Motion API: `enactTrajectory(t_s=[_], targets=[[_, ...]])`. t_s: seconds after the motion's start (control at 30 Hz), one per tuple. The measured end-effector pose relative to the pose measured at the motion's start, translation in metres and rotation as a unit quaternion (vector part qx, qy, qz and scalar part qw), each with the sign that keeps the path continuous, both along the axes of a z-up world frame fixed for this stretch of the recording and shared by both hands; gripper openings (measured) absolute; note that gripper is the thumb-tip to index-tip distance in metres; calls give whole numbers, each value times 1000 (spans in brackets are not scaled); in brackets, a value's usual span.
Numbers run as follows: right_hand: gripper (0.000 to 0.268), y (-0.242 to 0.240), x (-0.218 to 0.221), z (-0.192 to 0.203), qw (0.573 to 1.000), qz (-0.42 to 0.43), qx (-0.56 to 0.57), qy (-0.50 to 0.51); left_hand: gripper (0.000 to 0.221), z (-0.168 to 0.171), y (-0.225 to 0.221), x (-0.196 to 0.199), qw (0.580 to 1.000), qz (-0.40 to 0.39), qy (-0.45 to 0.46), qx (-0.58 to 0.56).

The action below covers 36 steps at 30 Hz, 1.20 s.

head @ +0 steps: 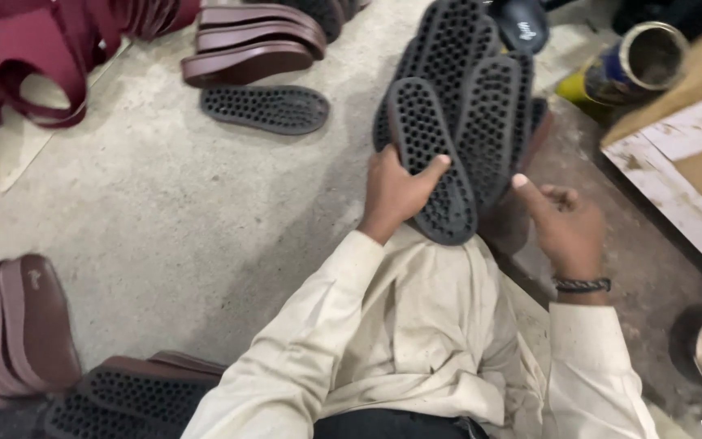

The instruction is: Applying a liquid substance, likely adhesive or a finishing agent, to the edges of rubber shoe soles using a small applicator.

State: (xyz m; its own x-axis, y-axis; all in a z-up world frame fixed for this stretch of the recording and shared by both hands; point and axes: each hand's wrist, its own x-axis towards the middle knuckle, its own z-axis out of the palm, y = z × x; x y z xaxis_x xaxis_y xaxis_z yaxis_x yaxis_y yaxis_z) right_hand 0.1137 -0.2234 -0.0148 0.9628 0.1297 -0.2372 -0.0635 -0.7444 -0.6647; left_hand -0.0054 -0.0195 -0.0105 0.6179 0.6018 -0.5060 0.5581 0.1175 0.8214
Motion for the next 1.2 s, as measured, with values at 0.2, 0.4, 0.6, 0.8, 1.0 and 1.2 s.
enactTrajectory(t_s=[0.2,0.4,0.6,0.8,1.0,1.2], targets=[[33,-99,-6,-44,887,-22,372,272,42,-24,-27,-2,982,166,-85,-20],[31,-153,-46,-17,910,-62,314,264,18,-17,-47,-26,924,189,-322,-86],[12,-212,-56,-17,945,-47,291,140,40,28,-50,-87,956,84,-281,21],[36,-200,-69,11,899,-117,407,112,48,10,-111,-98,936,119,-242,-226],[39,-177,-97,21,888,-116,436,88,63,-15,-172,-87,918,-10,-267,-294],[35,-199,-91,14,888,-146,433,54,51,23,-195,-68,924,41,-173,-337]])
